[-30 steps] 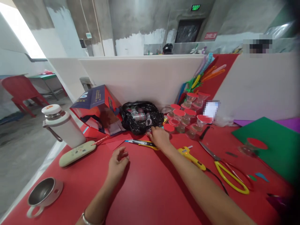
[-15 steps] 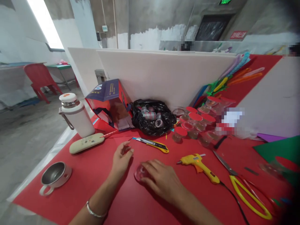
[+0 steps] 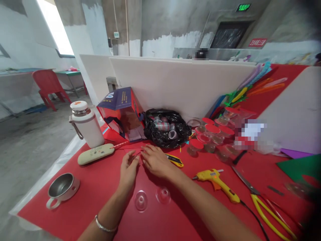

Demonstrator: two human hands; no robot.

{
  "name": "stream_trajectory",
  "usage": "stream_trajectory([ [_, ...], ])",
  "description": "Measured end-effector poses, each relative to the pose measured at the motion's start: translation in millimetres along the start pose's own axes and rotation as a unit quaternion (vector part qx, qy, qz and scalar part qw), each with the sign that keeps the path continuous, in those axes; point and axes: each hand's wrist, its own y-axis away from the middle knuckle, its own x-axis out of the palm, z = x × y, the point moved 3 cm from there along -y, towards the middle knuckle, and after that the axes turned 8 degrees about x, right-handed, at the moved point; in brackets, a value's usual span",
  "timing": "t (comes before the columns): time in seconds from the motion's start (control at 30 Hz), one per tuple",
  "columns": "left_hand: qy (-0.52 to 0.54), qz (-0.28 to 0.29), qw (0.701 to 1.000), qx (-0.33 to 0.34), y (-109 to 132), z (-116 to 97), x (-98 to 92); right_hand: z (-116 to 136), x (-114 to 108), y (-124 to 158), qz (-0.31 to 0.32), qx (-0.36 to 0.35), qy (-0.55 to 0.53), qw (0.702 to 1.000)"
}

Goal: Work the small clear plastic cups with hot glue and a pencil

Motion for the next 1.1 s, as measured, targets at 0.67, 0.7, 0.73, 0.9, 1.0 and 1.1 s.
stream_trajectory([
  [0.67, 0.012, -0.046, 0.998, -0.03, -9.8, 3.3, -10.6, -12.6, 14.8, -64.4, -0.064, 0.012, 0.002, 0.998],
  [0.7, 0.011, -0.047, 0.998, -0.029, -10.0, 3.7, -10.9, -14.3, 15.3, -66.1, -0.064, 0.013, -0.003, 0.998],
  [0.73, 0.01, -0.048, 0.998, -0.029, -10.1, 4.1, -11.0, -16.3, 15.6, -68.0, -0.066, 0.015, -0.008, 0.998],
  [0.9, 0.007, -0.052, 0.998, -0.032, -9.7, 6.7, -10.3, -28.1, 14.7, -75.5, -0.07, 0.047, -0.03, 0.996],
  [1.0, 0.008, -0.055, 0.998, -0.038, -9.9, 8.4, -9.5, -32.8, 13.9, -75.5, -0.073, 0.073, -0.04, 0.994],
  [1.1, 0.013, -0.055, 0.997, -0.043, -10.1, 8.9, -8.7, -32.1, 13.8, -72.9, -0.074, 0.087, -0.053, 0.992],
])
